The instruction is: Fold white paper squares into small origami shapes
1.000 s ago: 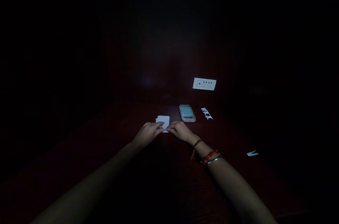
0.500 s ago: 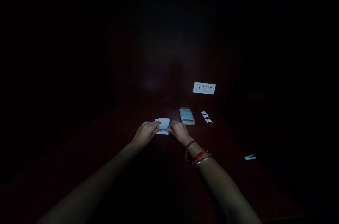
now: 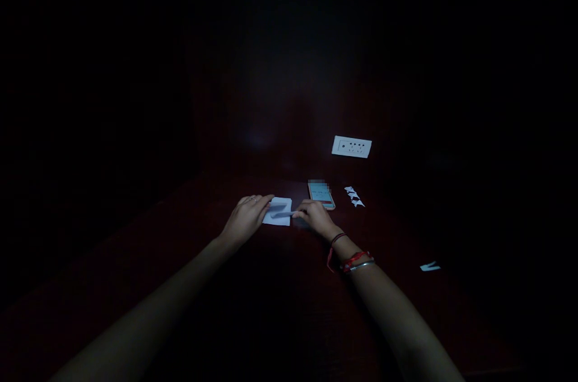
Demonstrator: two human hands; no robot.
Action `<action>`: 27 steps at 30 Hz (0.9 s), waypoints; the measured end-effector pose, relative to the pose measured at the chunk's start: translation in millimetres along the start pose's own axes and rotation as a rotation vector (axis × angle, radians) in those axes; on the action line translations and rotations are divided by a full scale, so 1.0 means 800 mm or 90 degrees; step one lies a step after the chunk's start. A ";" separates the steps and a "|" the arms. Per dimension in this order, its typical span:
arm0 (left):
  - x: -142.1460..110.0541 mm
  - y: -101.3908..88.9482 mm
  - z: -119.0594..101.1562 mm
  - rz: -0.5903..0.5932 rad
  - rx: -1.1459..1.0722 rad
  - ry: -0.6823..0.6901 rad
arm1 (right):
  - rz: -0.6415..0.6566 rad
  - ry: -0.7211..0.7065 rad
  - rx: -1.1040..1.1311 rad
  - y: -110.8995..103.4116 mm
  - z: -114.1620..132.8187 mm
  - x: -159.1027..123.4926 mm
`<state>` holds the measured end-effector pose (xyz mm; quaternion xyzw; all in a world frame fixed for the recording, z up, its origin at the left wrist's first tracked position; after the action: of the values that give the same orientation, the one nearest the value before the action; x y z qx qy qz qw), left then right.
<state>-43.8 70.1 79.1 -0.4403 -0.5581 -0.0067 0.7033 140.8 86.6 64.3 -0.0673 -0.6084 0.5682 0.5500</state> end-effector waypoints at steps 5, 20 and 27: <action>-0.002 -0.003 -0.005 -0.012 0.037 -0.018 | 0.044 0.007 0.056 0.021 0.010 0.005; -0.010 -0.003 -0.005 0.031 0.129 -0.095 | -0.001 0.198 -0.013 0.031 0.014 0.007; -0.012 0.003 -0.013 0.059 0.106 -0.070 | -0.074 0.152 0.034 0.007 0.025 0.003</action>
<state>-38.4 60.6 69.7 -0.4055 -0.5735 0.0964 0.7052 122.1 77.8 66.0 -0.0845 -0.5260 0.5394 0.6521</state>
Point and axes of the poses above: each hand's wrist, its own x-axis towards the middle knuckle, its own y-axis out of the palm, z = x × y, the point moved 3 cm from there along x, towards the middle knuckle, and after that the axes turned 11 degrees about -z, right-handed, at the moved point
